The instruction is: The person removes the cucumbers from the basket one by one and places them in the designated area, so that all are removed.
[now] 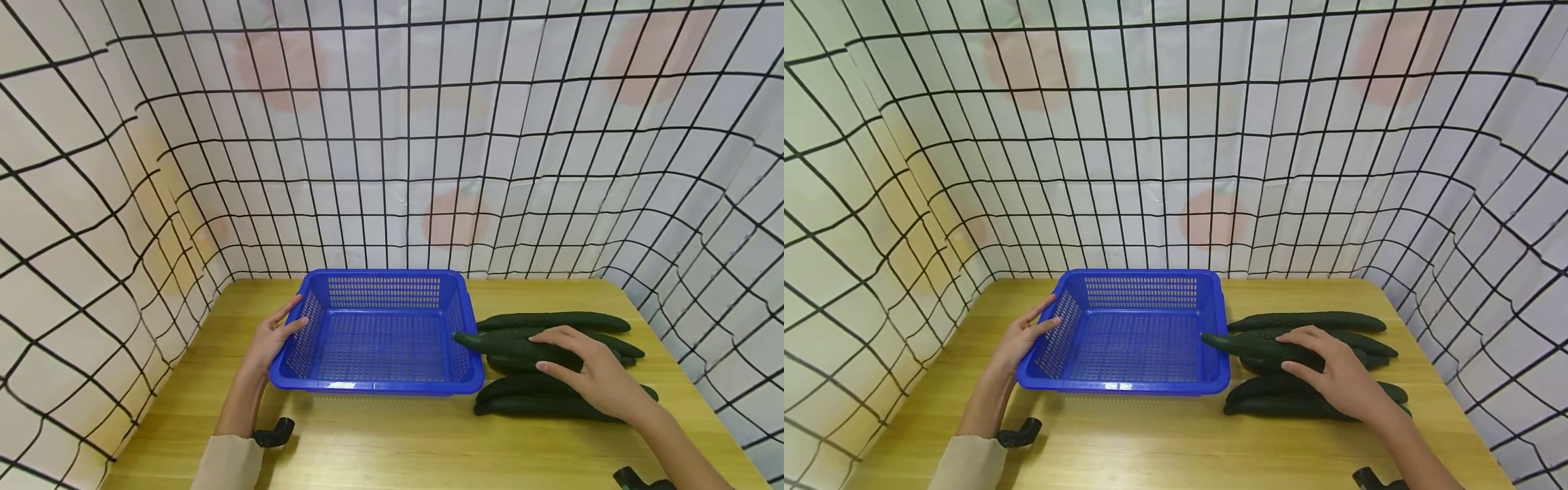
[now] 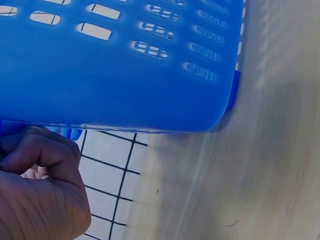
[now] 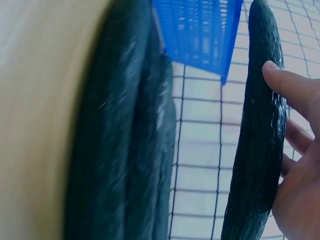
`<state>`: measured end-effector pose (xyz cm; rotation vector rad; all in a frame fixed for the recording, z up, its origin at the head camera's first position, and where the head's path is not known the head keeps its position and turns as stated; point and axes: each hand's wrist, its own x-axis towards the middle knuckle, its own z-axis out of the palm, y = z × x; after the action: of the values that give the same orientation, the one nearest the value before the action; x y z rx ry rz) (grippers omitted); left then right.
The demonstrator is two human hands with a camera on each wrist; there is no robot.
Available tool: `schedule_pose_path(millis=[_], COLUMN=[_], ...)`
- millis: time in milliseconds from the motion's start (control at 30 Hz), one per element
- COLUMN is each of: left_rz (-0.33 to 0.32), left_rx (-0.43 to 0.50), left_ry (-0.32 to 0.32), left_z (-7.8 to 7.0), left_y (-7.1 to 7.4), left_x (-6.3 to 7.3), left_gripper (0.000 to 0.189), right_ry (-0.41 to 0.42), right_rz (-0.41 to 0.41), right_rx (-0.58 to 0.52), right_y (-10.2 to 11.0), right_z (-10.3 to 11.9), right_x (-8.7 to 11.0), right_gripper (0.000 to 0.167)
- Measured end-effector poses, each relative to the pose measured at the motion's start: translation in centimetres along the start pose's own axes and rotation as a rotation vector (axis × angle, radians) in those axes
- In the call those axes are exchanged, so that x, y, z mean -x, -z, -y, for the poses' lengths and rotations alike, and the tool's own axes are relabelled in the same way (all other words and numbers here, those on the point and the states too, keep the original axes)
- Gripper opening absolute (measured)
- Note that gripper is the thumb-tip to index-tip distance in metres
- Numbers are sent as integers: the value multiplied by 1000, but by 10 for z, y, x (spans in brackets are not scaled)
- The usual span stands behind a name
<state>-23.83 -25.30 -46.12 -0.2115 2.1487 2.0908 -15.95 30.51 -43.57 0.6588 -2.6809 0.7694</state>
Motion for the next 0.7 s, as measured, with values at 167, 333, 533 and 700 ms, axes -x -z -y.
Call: schedule_pose_path(millis=[167, 333, 533, 700], left_rz=[2, 4, 9, 6], left_rx=[0, 15, 14, -3], left_ry=[1, 4, 3, -5], left_z=[1, 1, 0, 1], left_y=[-1, -1, -1, -1], left_x=[1, 0, -1, -1], left_gripper=[65, 65, 65, 65], right_ry=[-3, -17, -68, -63], right_rz=[-19, -36, -6, 1], right_rx=[3, 12, 4, 14], right_y=[5, 8, 11, 7], right_z=[-8, -15, -20, -23], right_x=[20, 37, 58, 71], right_gripper=[44, 46, 45, 44])
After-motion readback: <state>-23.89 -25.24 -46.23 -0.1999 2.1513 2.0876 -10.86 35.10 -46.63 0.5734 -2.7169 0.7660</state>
